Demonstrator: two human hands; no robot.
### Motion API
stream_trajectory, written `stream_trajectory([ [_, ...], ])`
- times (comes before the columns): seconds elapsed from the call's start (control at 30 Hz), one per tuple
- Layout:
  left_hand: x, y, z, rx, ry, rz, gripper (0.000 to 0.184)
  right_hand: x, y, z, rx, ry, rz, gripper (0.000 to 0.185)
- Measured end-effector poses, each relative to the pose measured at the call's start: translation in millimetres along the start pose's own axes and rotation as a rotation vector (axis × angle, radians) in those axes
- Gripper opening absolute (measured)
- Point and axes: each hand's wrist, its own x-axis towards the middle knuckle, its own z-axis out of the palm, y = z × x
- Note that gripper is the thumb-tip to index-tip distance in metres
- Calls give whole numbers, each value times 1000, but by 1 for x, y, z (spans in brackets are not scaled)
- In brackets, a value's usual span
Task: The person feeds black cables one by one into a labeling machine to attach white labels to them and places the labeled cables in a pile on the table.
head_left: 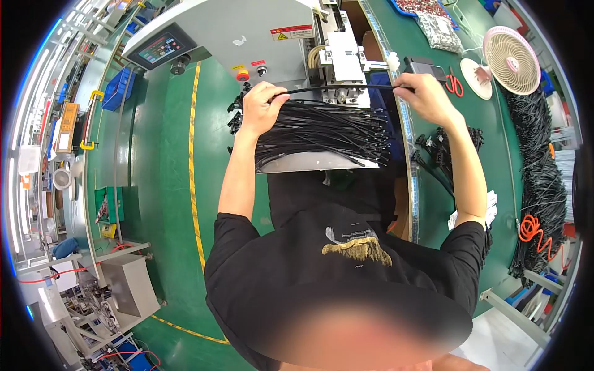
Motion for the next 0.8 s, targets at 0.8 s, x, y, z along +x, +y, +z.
stream_trajectory([
  [0.8, 51, 52, 22, -517, -151, -244, 12, 38, 46, -50, 524, 134, 87, 20],
])
